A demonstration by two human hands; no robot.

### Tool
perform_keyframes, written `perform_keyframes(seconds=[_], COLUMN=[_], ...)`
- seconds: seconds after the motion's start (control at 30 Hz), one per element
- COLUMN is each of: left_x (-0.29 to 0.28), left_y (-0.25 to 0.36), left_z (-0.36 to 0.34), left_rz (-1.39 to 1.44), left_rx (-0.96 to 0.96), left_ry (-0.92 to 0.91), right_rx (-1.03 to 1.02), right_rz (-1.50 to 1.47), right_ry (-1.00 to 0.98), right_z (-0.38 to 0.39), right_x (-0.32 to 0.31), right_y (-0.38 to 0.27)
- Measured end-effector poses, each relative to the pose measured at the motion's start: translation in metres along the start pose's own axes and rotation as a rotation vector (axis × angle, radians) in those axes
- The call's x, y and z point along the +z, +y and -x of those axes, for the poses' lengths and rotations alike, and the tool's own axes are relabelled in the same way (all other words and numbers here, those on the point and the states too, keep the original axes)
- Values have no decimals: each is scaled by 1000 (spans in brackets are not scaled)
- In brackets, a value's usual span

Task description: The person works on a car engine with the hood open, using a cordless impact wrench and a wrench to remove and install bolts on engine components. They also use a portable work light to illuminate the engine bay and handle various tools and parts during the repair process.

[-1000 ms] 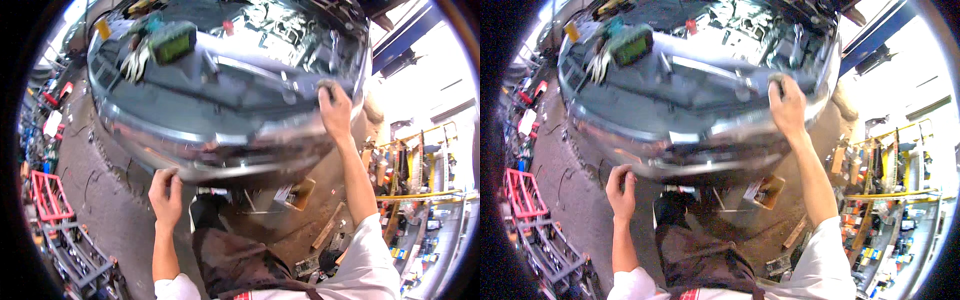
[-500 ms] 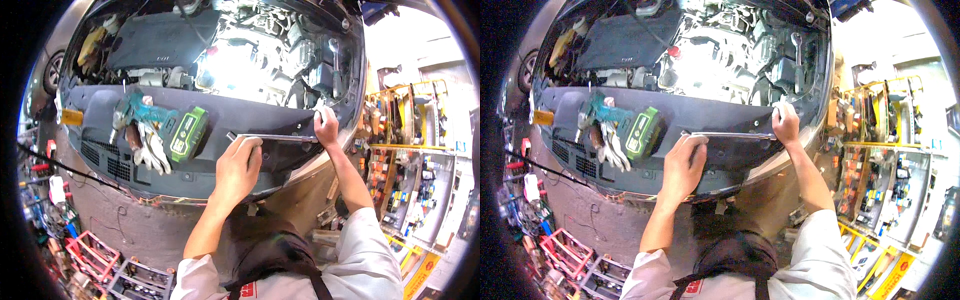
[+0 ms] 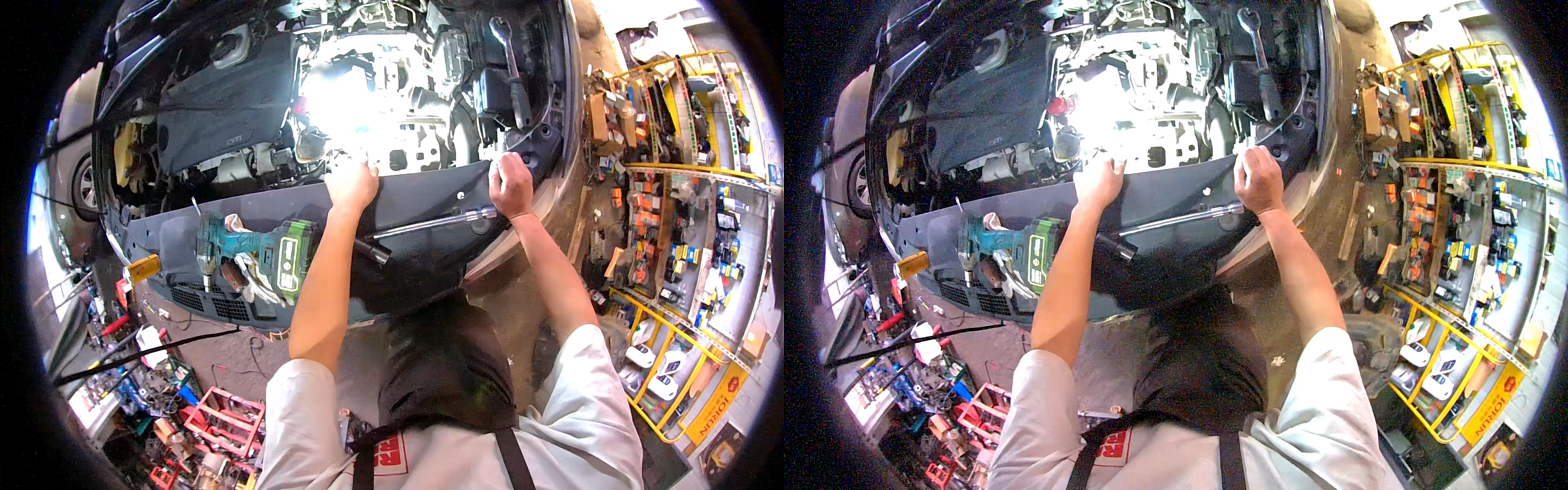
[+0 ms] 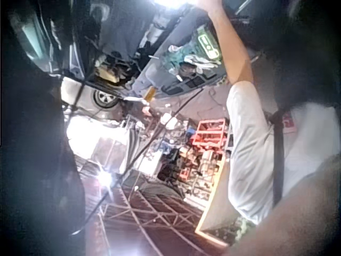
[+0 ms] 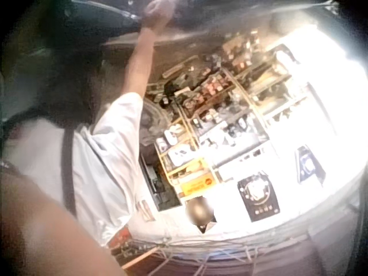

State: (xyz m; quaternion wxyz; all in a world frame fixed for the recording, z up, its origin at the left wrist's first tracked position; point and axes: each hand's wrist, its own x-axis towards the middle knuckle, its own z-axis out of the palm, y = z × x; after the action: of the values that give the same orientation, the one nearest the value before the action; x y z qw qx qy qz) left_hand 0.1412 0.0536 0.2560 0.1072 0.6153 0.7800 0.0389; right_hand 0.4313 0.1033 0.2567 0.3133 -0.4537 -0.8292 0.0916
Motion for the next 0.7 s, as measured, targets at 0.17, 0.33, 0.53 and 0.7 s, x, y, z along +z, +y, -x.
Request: perform_keyframes(seconds=[0.17,0.33,0.53,0.7], left_x=[2,-10,-5,0], left_y=[19,24,23,22], left_z=[8,8,8,6], left_rz=[-33,-1,-26,-22], left_rx=[-43,-117,-103,-79], left_ry=[66,25,111,190], right_rx=[29,9,-8,-23], right_rz=[41,8,-60,-46], right_ry=[-47,-75,-83,-116], right_z=[1,-4,1,-1], right_x=[-11,-15,-12,-13], right_y=[2,-1,3,3])
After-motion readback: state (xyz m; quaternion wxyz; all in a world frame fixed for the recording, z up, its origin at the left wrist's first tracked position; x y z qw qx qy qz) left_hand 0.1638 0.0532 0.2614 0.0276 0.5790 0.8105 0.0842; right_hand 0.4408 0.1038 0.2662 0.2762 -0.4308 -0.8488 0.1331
